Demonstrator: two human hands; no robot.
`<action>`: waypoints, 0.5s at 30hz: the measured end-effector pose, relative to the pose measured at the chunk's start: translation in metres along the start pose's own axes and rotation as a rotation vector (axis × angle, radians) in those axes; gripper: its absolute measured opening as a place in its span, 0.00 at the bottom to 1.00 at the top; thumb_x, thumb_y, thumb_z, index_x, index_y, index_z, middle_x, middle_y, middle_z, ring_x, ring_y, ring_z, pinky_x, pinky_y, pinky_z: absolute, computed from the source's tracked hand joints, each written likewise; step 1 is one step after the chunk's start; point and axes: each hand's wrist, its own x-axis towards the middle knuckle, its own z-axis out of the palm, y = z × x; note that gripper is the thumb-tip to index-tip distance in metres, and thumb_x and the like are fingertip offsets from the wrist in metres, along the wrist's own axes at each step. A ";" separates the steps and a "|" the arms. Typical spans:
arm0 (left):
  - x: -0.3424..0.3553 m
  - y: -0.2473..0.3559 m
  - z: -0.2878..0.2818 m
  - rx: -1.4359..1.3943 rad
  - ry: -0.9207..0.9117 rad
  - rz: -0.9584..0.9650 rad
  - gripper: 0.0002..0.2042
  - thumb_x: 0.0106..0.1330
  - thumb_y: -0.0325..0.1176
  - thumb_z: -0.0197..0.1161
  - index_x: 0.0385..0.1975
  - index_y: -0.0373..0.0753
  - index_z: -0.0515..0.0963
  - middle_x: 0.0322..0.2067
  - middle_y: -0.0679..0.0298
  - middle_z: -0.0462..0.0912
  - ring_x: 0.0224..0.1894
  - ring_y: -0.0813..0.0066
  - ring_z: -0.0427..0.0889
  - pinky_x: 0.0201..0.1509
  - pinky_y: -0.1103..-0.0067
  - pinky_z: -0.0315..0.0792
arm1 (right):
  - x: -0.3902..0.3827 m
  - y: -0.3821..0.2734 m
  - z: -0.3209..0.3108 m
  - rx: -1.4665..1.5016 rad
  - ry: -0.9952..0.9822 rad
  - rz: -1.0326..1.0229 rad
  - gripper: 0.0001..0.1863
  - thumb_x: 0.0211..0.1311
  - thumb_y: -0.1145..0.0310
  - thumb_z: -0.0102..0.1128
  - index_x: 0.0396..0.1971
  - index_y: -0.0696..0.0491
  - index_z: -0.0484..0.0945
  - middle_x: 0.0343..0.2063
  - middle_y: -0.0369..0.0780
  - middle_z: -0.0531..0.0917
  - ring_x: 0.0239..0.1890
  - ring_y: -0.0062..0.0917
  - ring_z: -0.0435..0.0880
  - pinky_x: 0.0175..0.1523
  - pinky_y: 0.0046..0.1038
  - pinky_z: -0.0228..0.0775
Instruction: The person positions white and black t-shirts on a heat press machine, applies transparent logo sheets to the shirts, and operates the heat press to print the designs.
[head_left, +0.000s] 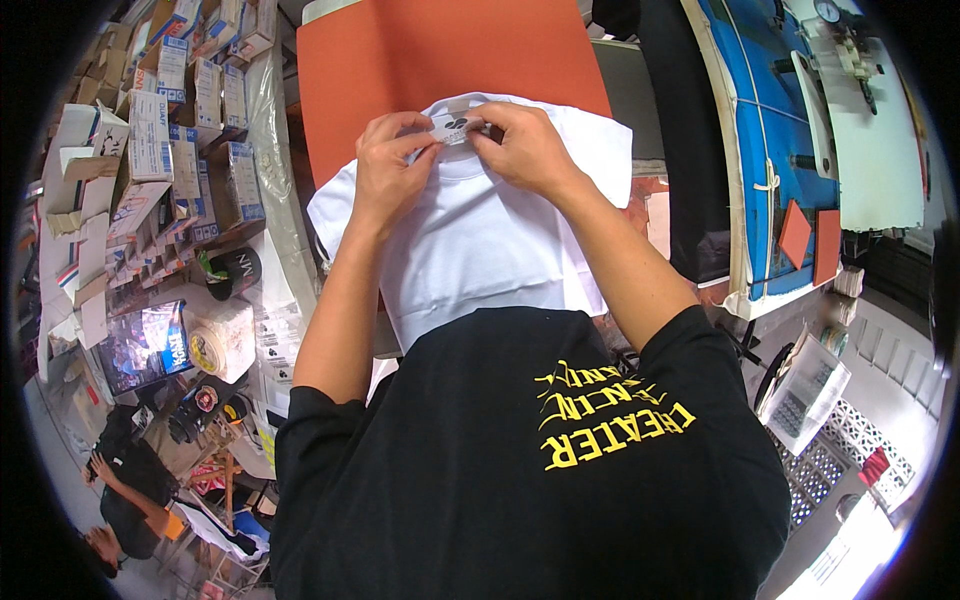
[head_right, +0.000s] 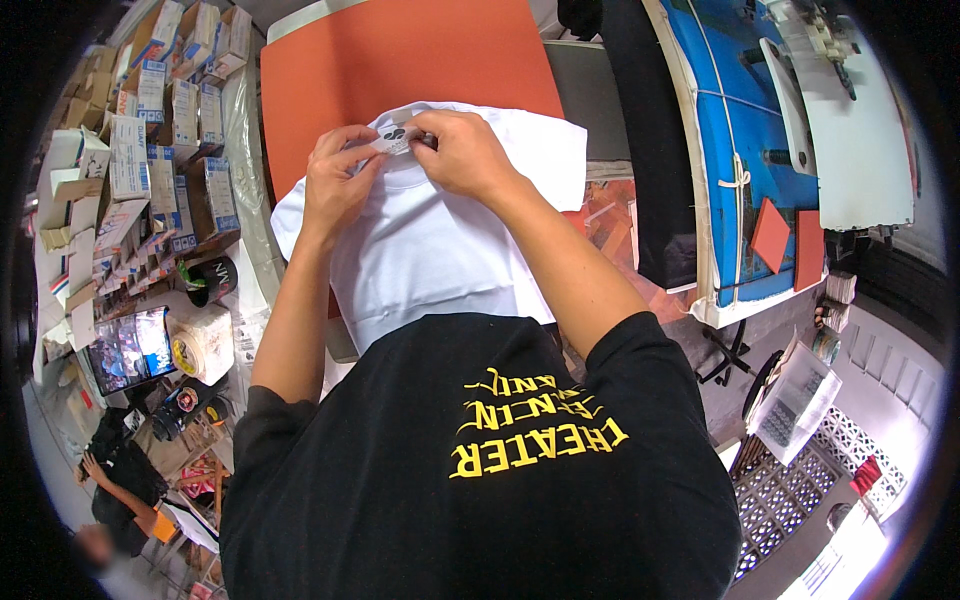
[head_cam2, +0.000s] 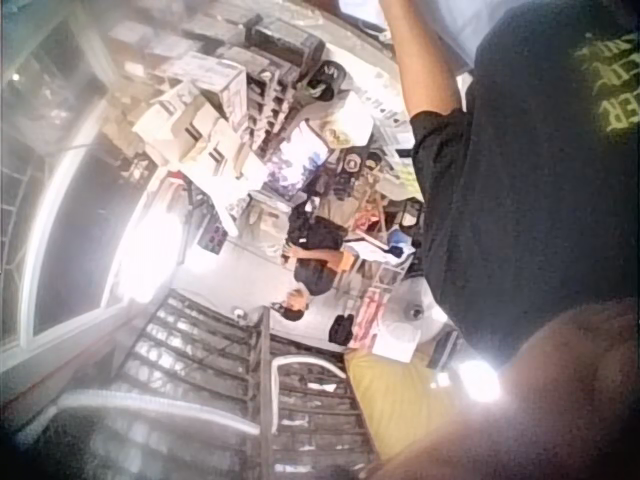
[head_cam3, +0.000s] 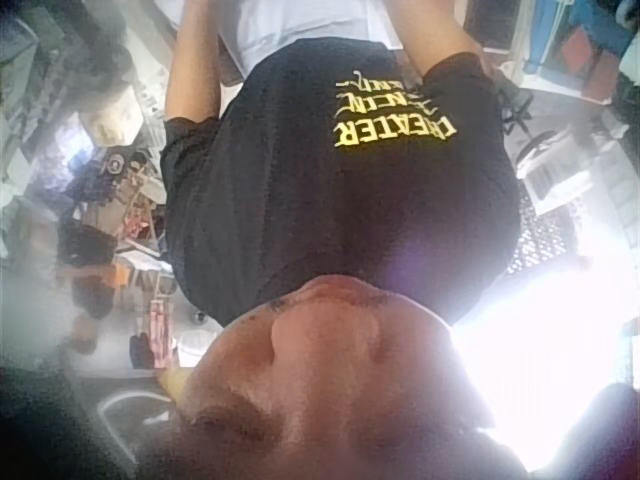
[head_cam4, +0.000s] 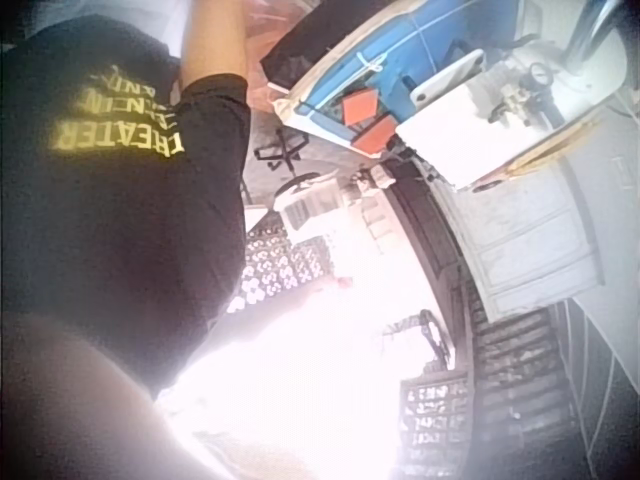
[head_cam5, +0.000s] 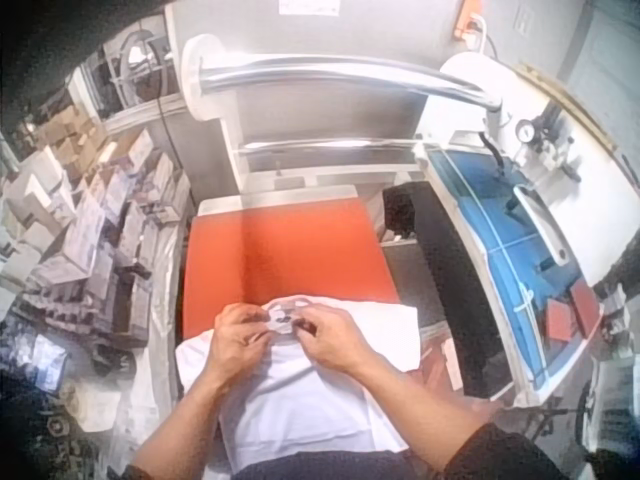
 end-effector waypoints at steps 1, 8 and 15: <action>0.000 0.001 -0.001 -0.001 0.000 -0.001 0.06 0.57 0.28 0.71 0.33 0.37 0.88 0.45 0.62 0.85 0.51 0.62 0.80 0.57 0.68 0.71 | 0.000 0.000 0.000 0.001 0.000 0.000 0.09 0.56 0.71 0.65 0.37 0.57 0.85 0.29 0.47 0.85 0.31 0.40 0.85 0.38 0.35 0.76; -0.001 0.002 0.000 -0.002 -0.008 -0.013 0.06 0.57 0.29 0.71 0.33 0.37 0.88 0.46 0.63 0.85 0.53 0.62 0.79 0.59 0.68 0.69 | 0.000 -0.001 -0.002 -0.004 -0.013 0.015 0.10 0.56 0.72 0.65 0.38 0.57 0.85 0.30 0.47 0.86 0.31 0.39 0.85 0.39 0.34 0.76; -0.002 0.001 0.000 -0.010 -0.007 -0.006 0.06 0.57 0.29 0.70 0.32 0.37 0.88 0.46 0.63 0.85 0.52 0.61 0.79 0.59 0.68 0.69 | 0.000 -0.005 -0.005 -0.014 -0.023 0.022 0.10 0.56 0.72 0.64 0.38 0.57 0.85 0.30 0.47 0.86 0.31 0.38 0.85 0.39 0.34 0.76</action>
